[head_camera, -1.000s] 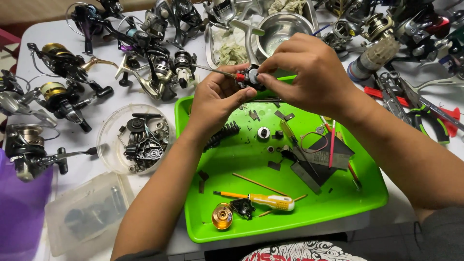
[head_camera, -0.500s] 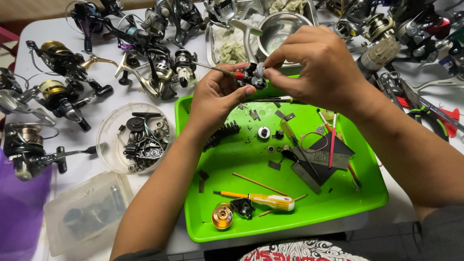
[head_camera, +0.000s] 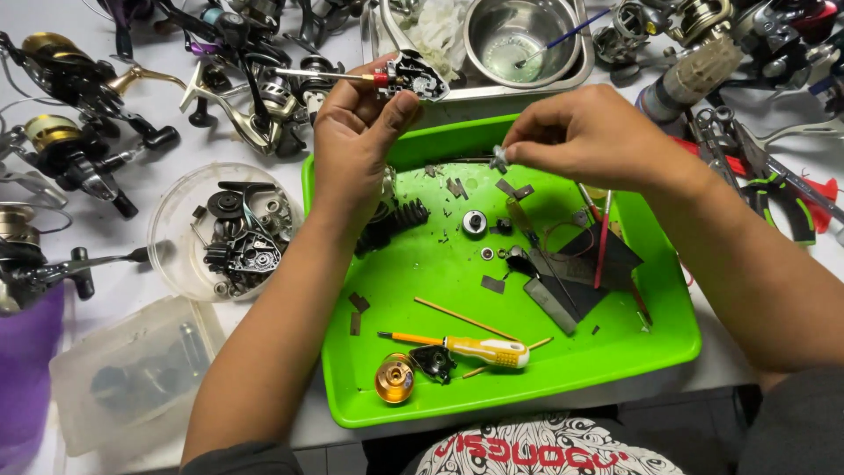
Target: Repairing and assembling internal components of a fishing reel using a screwdriver and lubricant.
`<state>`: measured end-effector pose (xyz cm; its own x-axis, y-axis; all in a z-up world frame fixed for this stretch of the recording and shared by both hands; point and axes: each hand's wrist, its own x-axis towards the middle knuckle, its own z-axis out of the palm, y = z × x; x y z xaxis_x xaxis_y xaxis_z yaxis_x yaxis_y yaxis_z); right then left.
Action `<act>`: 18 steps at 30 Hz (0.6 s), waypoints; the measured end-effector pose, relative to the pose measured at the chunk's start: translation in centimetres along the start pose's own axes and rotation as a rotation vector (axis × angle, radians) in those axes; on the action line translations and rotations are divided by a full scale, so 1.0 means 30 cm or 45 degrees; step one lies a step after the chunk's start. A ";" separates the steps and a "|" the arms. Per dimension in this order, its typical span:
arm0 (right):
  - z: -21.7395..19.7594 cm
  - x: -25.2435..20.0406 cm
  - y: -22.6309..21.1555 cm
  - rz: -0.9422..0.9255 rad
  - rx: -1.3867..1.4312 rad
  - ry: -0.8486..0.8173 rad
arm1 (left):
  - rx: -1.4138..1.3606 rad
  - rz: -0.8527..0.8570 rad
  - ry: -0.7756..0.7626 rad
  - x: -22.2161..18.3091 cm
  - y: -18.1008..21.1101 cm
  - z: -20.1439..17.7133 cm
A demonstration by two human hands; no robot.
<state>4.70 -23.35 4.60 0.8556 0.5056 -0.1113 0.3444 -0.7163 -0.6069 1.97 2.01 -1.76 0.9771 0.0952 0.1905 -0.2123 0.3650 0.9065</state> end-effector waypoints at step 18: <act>0.065 0.018 0.010 -0.325 -0.684 -0.179 | 0.086 0.059 -0.098 -0.012 0.003 -0.003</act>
<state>4.51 -22.35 2.81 0.6737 0.7258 -0.1393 0.7100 -0.6879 -0.1506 1.59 2.09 -1.77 0.9653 0.0383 0.2584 -0.2578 0.2985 0.9189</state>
